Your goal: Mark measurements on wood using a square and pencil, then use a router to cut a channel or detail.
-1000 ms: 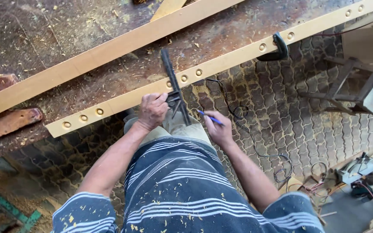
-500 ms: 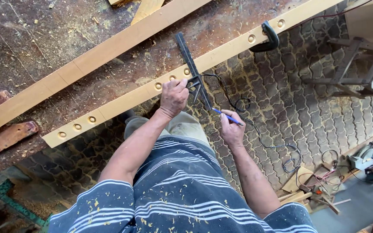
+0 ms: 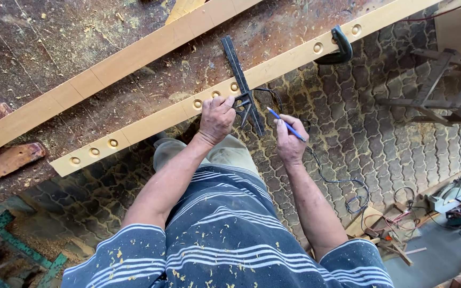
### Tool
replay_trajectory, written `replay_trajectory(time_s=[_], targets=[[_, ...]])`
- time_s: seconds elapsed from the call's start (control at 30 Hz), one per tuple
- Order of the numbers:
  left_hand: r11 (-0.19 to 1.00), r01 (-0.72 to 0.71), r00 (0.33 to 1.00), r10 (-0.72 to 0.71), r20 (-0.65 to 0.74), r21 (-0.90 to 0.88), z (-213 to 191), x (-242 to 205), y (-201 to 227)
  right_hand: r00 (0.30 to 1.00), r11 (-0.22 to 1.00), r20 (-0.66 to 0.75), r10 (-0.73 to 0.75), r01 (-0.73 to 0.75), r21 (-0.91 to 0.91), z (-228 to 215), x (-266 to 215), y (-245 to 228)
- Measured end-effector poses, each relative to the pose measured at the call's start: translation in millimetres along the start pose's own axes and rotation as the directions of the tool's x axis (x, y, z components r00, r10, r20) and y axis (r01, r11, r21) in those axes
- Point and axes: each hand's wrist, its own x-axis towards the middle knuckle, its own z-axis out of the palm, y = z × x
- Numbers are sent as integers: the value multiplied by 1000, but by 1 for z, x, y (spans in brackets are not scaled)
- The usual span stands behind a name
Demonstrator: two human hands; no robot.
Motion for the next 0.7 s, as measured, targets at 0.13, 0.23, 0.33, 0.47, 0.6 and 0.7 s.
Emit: replay_trajectory(time_s=[0.13,0.23,0.33,0.47,0.6,0.7], targets=[[1000,-6,1000,6,-11,9,0,3,-1,995,993,13,-95,96,-75,14,22,-14],[1000,-10,1000,11,-13,16,0,3,-2,998,998,25,-58,57,9,25,31,-19],[1000,-6,1000,6,-4,23,2,3,-2,999,998,29,-44,45,-37,31,35,-9],[1000,-10,1000,10,-2,26,0,4,-2,997,998,39,-64,63,16,38,40,-13],[1000,-2,1000,2,-2,21,1,4,0,997,997,48,-56,53,52,41,40,-7],[1000,8,1000,-8,-7,11,-2,5,1,996,995,42,-77,74,66,42,39,-6]])
